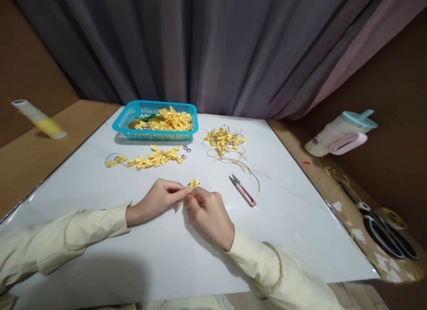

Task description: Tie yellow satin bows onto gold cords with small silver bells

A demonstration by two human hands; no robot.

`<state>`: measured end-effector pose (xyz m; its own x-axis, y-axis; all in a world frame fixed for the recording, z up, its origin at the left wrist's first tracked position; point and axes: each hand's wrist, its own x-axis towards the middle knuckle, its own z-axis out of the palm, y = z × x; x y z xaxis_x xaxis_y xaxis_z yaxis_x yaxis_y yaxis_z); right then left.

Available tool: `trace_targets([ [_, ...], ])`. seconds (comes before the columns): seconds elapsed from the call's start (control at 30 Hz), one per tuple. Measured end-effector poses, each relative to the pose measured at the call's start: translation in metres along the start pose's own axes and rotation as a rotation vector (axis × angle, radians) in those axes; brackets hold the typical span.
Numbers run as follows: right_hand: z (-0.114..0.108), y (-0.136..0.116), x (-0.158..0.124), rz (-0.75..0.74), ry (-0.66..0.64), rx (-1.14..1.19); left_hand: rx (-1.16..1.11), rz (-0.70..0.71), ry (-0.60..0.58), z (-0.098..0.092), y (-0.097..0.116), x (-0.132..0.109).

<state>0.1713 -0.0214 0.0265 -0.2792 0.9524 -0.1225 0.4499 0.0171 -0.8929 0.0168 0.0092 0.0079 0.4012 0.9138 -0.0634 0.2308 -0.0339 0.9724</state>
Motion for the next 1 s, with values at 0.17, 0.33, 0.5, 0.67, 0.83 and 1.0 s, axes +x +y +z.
trace_targets([
  [0.17, 0.0, 0.0, 0.0, 0.01, 0.016, 0.005, -0.008, 0.013, -0.005, 0.0, 0.0, 0.0],
  [0.33, 0.001, 0.002, 0.001, 0.006, 0.021, 0.0, -0.013, -0.014, 0.005, 0.001, 0.001, -0.001],
  [0.5, -0.005, 0.002, 0.001, -0.029, 0.016, -0.027, -0.031, -0.052, 0.049, 0.001, 0.0, 0.0],
  [0.67, -0.021, -0.003, 0.003, -0.083, 0.184, -0.143, -0.034, -0.039, 0.054, 0.0, -0.002, 0.0],
  [0.83, -0.033, -0.004, 0.006, -0.212, 0.288, -0.267, -0.058, -0.041, -0.012, -0.002, 0.002, -0.003],
  [1.0, -0.043, -0.003, 0.007, -0.461, 0.13, -0.244, -0.124, -0.05, -0.11, -0.006, 0.004, -0.003],
])
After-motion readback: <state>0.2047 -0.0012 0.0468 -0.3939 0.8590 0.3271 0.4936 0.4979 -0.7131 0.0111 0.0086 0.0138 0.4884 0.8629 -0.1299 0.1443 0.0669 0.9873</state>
